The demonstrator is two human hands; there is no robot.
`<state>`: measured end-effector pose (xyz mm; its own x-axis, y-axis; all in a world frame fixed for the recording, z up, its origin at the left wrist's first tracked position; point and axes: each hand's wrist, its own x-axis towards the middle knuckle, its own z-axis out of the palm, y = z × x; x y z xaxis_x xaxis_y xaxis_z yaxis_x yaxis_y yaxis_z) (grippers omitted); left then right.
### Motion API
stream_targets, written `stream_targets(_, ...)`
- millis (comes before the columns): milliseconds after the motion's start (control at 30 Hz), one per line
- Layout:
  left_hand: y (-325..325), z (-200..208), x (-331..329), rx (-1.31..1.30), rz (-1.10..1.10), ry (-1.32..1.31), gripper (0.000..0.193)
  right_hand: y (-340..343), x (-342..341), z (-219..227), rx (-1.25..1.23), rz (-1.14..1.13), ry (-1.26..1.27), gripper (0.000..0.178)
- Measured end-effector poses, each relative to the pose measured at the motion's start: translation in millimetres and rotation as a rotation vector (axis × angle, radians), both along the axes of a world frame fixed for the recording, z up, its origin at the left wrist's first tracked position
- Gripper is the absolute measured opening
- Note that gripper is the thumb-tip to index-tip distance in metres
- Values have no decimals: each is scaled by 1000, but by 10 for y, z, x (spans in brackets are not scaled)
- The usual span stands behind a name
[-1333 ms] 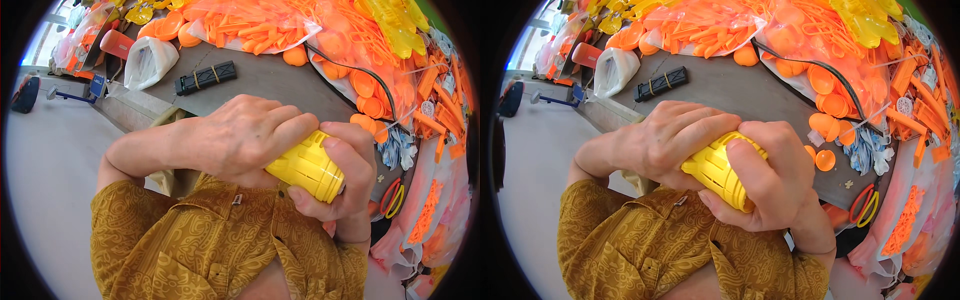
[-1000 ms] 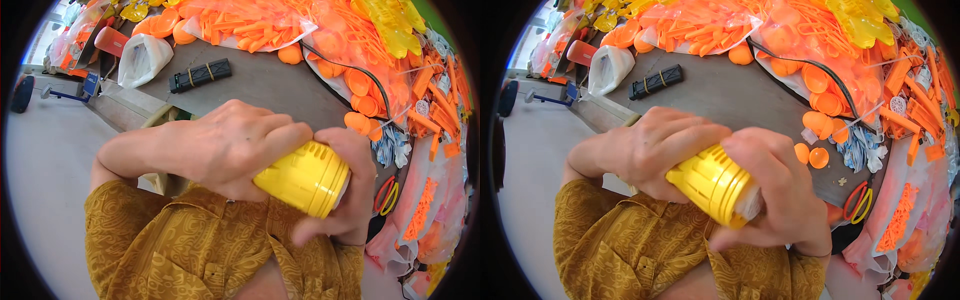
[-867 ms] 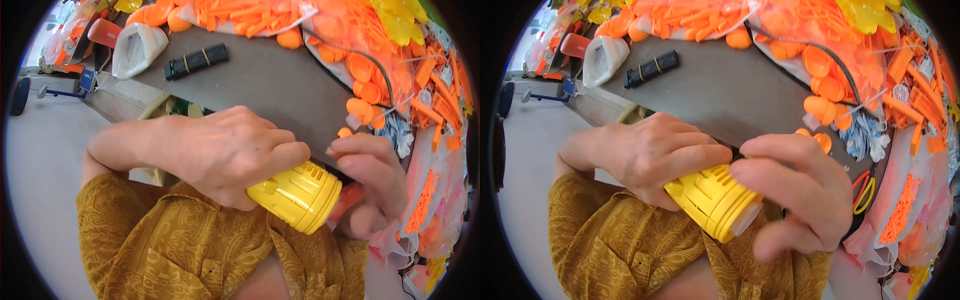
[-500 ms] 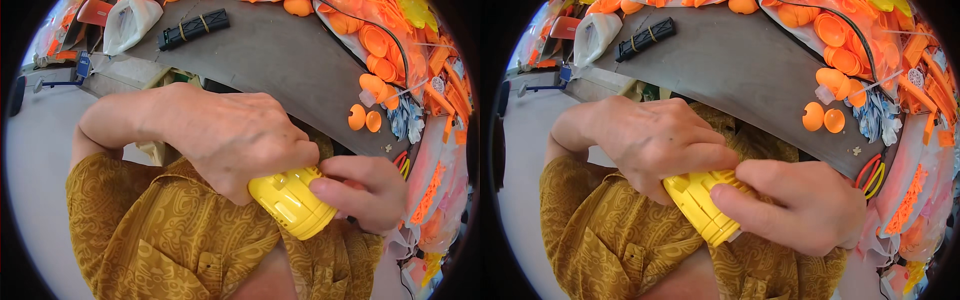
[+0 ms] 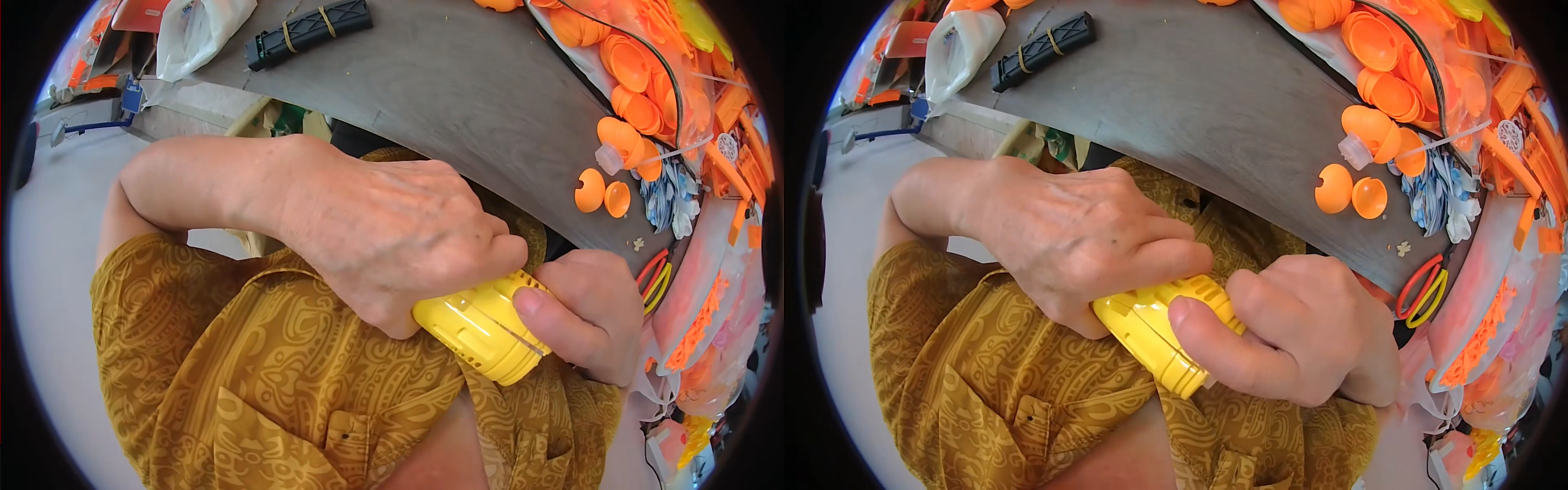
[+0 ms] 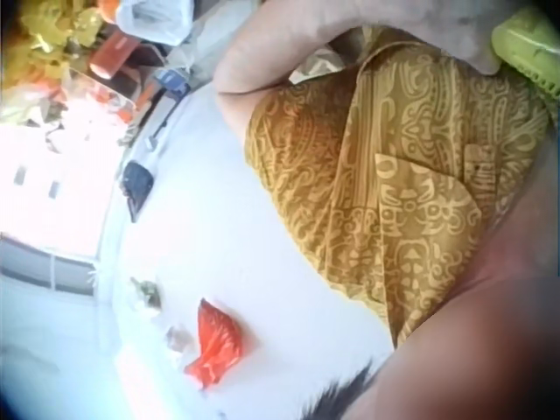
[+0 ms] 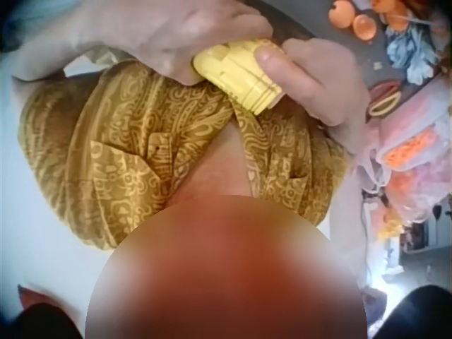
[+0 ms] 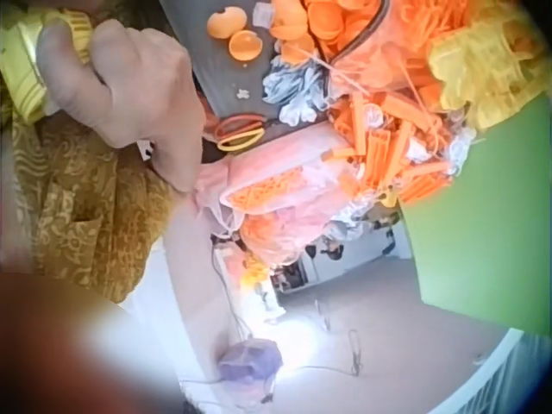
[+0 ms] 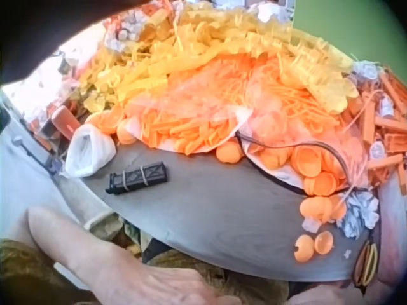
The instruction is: Assembling a yellow toy gun by connecting plastic housing components and internal mechanisms.
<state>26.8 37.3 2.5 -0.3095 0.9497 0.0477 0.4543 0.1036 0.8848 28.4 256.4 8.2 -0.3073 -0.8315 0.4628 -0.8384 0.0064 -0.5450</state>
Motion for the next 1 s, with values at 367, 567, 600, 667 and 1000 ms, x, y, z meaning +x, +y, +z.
stream_targets(367,-35,-165,0,110,72,5,60,31,-18,69,122,-33,-77,33)
stream_targets(567,-115,-52,1,59,255,110,62,-36,-145,45,70,-119,-134,31)
stream_targets(600,-108,-4,-9,65,337,140,62,-40,-129,-24,-214,-208,-72,35)
stream_targets(667,-115,122,-42,66,378,196,66,-74,-99,-26,-501,-290,12,40)
stream_targets(1000,-130,226,-181,-141,675,565,80,-436,56,154,-341,-737,-390,16)
